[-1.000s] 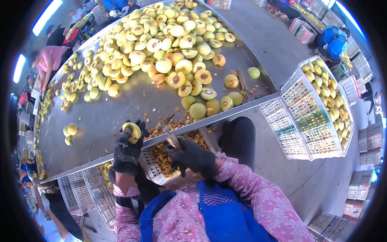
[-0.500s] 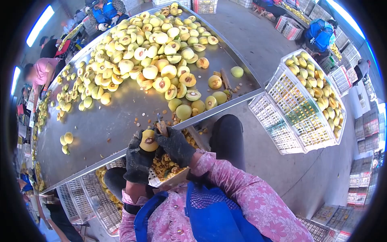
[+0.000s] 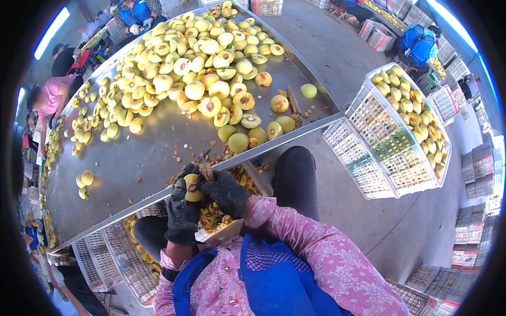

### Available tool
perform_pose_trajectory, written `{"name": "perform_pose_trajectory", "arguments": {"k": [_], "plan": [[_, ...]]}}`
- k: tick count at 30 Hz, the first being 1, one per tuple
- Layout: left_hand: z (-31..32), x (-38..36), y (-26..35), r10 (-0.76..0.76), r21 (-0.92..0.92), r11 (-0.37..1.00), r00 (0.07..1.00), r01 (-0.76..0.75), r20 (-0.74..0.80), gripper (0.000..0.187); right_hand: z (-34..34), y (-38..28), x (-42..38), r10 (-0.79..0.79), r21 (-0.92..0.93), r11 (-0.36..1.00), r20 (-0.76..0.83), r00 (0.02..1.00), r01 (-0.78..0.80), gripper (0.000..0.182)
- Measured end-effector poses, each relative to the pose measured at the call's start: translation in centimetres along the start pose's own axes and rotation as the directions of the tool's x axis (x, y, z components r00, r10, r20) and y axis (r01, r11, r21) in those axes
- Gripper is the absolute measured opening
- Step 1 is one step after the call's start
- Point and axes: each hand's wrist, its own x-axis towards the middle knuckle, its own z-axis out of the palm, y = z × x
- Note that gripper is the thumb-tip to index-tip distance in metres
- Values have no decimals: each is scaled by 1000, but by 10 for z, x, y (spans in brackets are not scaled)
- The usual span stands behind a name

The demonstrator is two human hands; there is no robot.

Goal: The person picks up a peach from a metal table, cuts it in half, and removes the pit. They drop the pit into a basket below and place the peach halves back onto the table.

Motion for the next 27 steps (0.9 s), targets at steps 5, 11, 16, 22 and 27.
{"name": "perform_pose_trajectory", "arguments": {"k": [5, 11, 16, 22, 27], "plan": [[3, 1, 5, -153, -122, 982, 985, 143, -77, 34, 3, 12, 4, 103, 22, 994, 3, 995, -103, 23], [-3, 2, 0, -405, -844, 515, 910, 150, -86, 35, 5, -1, 0, 27, -54, 998, -97, 995, -32, 20], [-22, 5, 17, -470, -964, 234, 883, 126, 2, 43, -32, 5, -7, -241, -743, 407, 473, 848, 530, 28], [-13, 2, 8, -492, -939, 331, 866, 92, -88, 35, 3, -20, -41, -101, -713, 629, 322, 941, 311, 31], [-9, -2, 16, -344, -881, 447, 939, 154, -10, 32, 0, 24, -33, -264, -660, 625, 324, 908, 417, 23]]}}
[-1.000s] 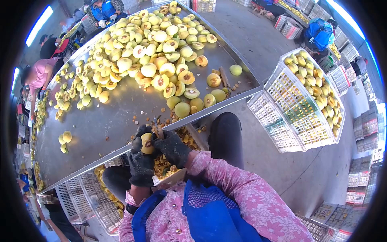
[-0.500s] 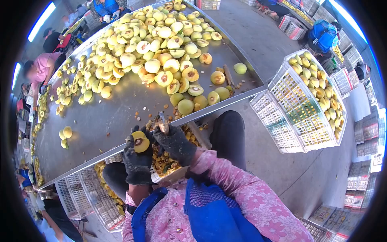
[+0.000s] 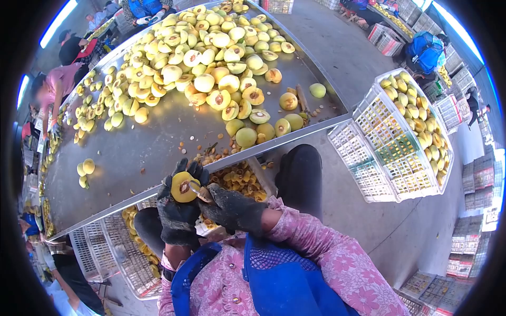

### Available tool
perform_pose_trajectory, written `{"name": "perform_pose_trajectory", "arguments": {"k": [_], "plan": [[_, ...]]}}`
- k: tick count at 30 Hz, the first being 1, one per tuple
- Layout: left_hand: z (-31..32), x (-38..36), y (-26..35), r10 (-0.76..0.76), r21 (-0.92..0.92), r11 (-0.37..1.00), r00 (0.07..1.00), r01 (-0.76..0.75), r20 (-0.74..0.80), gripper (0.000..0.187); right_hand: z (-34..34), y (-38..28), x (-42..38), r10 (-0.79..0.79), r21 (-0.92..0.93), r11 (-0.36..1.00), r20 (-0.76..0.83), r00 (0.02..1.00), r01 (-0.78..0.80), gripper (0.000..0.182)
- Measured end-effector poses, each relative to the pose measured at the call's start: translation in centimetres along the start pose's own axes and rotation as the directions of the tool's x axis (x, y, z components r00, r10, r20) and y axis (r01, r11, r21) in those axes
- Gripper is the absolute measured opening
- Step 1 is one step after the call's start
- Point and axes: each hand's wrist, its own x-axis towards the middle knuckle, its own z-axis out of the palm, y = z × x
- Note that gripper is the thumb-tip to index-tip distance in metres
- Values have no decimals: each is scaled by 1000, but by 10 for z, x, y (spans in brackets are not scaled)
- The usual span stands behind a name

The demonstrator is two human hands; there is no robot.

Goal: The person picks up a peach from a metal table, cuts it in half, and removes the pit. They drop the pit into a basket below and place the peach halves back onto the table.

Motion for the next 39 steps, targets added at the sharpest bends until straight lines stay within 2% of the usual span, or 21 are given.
{"name": "perform_pose_trajectory", "arguments": {"k": [1, 5, 7, 10, 13, 16, 17, 19, 21, 22, 23, 25, 27, 28, 29, 30, 31, 34, 36, 38, 39], "plan": [[2, -2, -2, 58, 189, 979, 995, -72, 79, 32, 3, 2, 2, -143, -102, 985, -33, 989, 139, 22], [8, -4, -3, 60, 161, 985, 997, -68, 56, 35, 3, -3, 5, -78, -94, 993, -75, 994, 71, 21], [6, -3, -3, -52, -104, 993, 999, 51, -5, 38, 6, 0, 4, -79, -112, 991, -78, 994, 70, 22], [2, -3, -8, 0, -44, 999, 999, -2, -46, 37, 16, 12, 3, 105, 39, 994, -85, 991, -102, 22], [-6, 1, -13, 73, 98, 993, 997, -69, -36, 48, 12, 5, 5, 81, -32, 996, -85, 993, -84, 25], [-4, 0, -16, 114, 130, 985, 993, -110, -16, 45, 3, -7, 11, 341, -245, 931, 312, 887, -272, 37], [-4, 0, -18, 113, 130, 985, 993, -110, -16, 45, 12, 1, 13, 297, 195, 914, 279, 913, -357, 37], [-5, 0, -20, 111, 160, 982, 993, -102, -43, 39, 15, 0, 13, 272, 600, 717, 227, 935, -354, 38], [-2, 0, -26, 140, 205, 971, 989, -127, -52, 40, 1, -36, 23, 463, 906, -26, 385, 799, -422, 41], [-1, 2, -26, 183, 252, 954, 981, -162, -61, 40, -1, -36, 23, 441, 902, -26, 398, 804, -432, 41], [-3, 5, -30, 189, 172, 971, 974, -166, -128, 39, -3, -35, 20, 395, 817, 344, 321, 861, -462, 42], [-6, 2, -25, 149, 139, 981, 982, -132, -114, 38, -7, -35, 27, 266, 628, 675, 284, 921, -388, 42], [-13, 0, -23, 93, 97, 992, 991, -83, -98, 37, -14, -41, 33, 235, 245, 919, 286, 929, -308, 40], [-18, 0, -22, 36, 29, 999, 994, -33, -100, 35, -13, -33, 32, 209, 249, 924, 302, 930, -289, 40], [-19, 2, -21, -22, -39, 999, 995, 18, -95, 33, -8, -17, 30, -24, 37, 999, 289, 957, 13, 39], [-16, 3, -20, 7, -34, 999, 995, -10, -99, 33, -4, -3, 28, -255, -169, 933, 318, 913, 319, 38], [-13, 3, -20, -22, 36, 999, 983, 29, -180, 32, -2, 5, 29, 164, 121, 962, 454, 876, -243, 41], [-29, 0, -17, -64, 108, 990, 972, 90, -228, 29, -5, 6, 21, 78, 57, 992, 439, 895, -114, 45], [-44, -2, -17, 3, 287, 958, 997, 20, -81, 30, -7, 11, 21, 109, -12, 993, 482, 869, -118, 48], [-57, -5, -19, -3, 245, 969, 1000, 10, -31, 30, -1, 20, 16, 71, 75, 990, 481, 874, -122, 46], [-64, -4, -20, 76, 426, 901, 997, -79, 25, 30, 1, 22, 16, 57, 101, 988, 477, 877, -119, 46]]}}
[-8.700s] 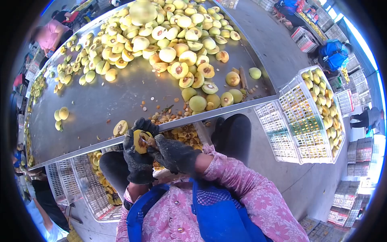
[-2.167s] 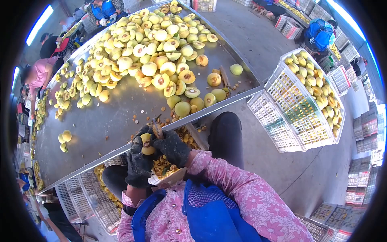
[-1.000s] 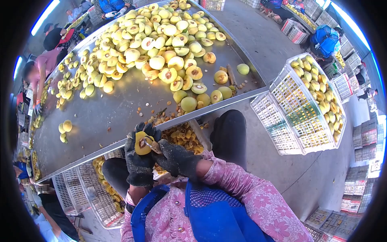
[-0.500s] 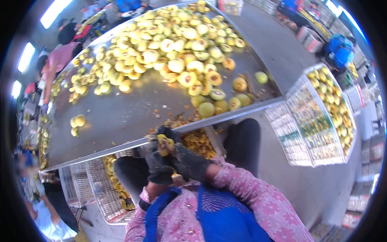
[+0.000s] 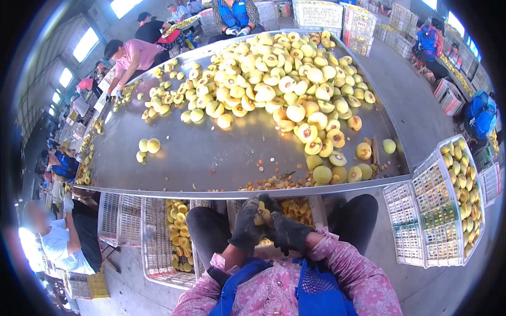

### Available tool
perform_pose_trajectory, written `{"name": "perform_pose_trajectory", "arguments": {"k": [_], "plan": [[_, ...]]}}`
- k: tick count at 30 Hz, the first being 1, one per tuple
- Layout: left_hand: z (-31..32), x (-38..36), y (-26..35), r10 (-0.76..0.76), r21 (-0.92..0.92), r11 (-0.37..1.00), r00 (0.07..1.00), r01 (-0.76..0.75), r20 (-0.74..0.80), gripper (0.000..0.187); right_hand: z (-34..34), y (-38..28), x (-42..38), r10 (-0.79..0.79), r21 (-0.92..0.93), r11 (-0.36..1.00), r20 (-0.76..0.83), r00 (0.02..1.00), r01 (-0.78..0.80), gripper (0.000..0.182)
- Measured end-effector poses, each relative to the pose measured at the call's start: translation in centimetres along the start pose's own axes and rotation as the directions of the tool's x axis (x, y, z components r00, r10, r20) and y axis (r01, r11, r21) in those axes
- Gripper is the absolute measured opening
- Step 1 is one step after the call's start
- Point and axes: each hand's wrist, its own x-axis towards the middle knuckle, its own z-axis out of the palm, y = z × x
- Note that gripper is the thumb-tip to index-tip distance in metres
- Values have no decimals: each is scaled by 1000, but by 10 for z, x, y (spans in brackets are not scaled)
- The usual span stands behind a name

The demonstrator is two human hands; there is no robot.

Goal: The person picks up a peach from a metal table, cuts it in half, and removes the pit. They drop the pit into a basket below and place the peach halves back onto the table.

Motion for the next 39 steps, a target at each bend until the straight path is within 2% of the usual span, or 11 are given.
{"name": "perform_pose_trajectory", "arguments": {"k": [3, 5, 10, 14, 16, 23, 24, 27, 34, 37, 39], "plan": [[14, -6, 26, -116, -194, 973, 992, 122, 45, 26, -4, -16, 15, 106, -117, 987, -24, 994, -108, 47], [13, -10, 26, -97, -322, 939, 991, 123, 94, 29, -14, -55, 14, 507, 98, 852, 92, 857, -514, 41], [0, -11, 3, 21, -131, 991, 998, -28, -58, 28, 6, -40, 5, 141, -299, 940, -102, 985, -166, 33], [-5, -17, -5, -3, -137, 990, 990, -17, -140, 25, 14, -27, 11, 373, -254, 891, -59, 926, -375, 30], [-7, -16, -7, -11, -143, 990, 990, -9, -142, 24, 26, -3, 13, -30, -443, 896, -86, 996, -11, 32], [-17, -17, -8, -22, -127, 992, 988, 2, -151, 25, 35, -1, 19, -49, -135, 990, -8, 999, 48, 30], [-19, -17, -9, -24, -123, 992, 989, 5, -149, 25, 32, -14, 22, 208, -57, 977, 26, 978, -206, 32], [-24, -17, -11, -33, -110, 994, 989, 17, -145, 27, 31, -25, 20, 506, 68, 855, 109, 855, -515, 32], [-41, -11, -18, -41, -27, 999, 992, 38, -122, 31, 33, 15, 26, 250, 286, 908, 217, 944, -306, 21], [-51, -8, -23, -27, 150, 988, 994, 42, -103, 34, 32, 39, 29, 146, 312, 928, 204, 968, -205, 24], [-49, -6, -25, 114, 427, 900, 992, -82, -50, 33, 34, 60, 33, 145, 142, 973, 232, 962, -181, 24]]}}
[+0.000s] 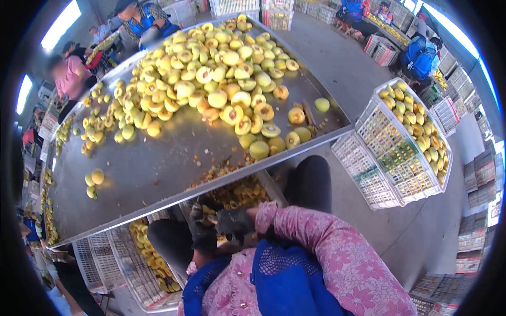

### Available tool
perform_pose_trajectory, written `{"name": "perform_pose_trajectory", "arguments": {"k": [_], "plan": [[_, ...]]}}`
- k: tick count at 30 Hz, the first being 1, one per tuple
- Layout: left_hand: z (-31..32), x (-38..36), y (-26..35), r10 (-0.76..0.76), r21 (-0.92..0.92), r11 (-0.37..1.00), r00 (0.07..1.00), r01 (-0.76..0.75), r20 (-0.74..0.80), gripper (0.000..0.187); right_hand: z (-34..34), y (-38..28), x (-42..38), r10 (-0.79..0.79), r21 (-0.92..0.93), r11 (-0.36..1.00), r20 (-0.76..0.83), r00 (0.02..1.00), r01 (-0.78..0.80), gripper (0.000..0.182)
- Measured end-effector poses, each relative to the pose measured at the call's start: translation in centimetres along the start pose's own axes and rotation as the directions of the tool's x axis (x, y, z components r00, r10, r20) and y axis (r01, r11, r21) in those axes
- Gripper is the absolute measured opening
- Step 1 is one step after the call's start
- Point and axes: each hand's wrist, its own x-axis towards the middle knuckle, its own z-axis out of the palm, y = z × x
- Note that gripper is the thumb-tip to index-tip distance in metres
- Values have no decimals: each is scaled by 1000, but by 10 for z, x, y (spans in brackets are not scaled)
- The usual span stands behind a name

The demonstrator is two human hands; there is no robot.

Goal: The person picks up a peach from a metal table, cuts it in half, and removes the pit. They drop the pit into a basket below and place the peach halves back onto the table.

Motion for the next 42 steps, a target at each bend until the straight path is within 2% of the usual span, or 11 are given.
{"name": "perform_pose_trajectory", "arguments": {"k": [4, 6, 13, 16, 22, 29, 32, 36, 37, 38, 42], "plan": [[10, -3, 9, -210, -481, 861, 977, 165, -40, 33, -8, -27, -17, -302, -316, 903, 10, 953, 289, 26], [13, 0, 9, -220, -668, 713, 973, 212, 73, 33, -9, -38, -20, -6, -19, 1000, 47, 999, 7, 27], [7, 4, -6, -280, -534, 809, 960, 244, 15, 31, -6, -33, -21, 180, 354, 916, 53, 982, -187, 26], [5, 4, -15, -253, -556, 806, 967, 202, -15, 27, -2, -12, -17, -230, 82, 971, 59, 971, 225, 21], [13, 6, -13, -266, -625, 766, 959, 151, -94, 26, 13, -1, -13, -156, 359, 923, 19, 987, 139, 17], [-4, 14, -26, -97, -797, 600, 995, 75, 21, 37, 9, -5, -28, -318, -72, 947, -73, 945, 313, 19], [-5, 7, -15, 77, -182, 978, 991, -97, -113, 39, -14, -2, -60, -764, -729, 434, 13, 645, 529, 32], [0, -4, 29, 300, 539, 815, 951, -215, -73, 41, -13, -22, -87, -400, -484, 822, -120, 909, 298, 49], [0, -10, 60, 76, -84, 992, 980, -93, -186, 42, -13, -23, -89, -494, -545, 768, -168, 853, 337, 48], [-2, -12, 75, -176, -675, 736, 977, 47, -124, 43, -12, -23, -92, -582, -606, 708, -210, 786, 362, 47], [-132, -26, 109, 194, -352, 893, 946, -280, -261, 38, -5, -15, -106, -541, -530, 792, -377, 752, 304, 45]]}}
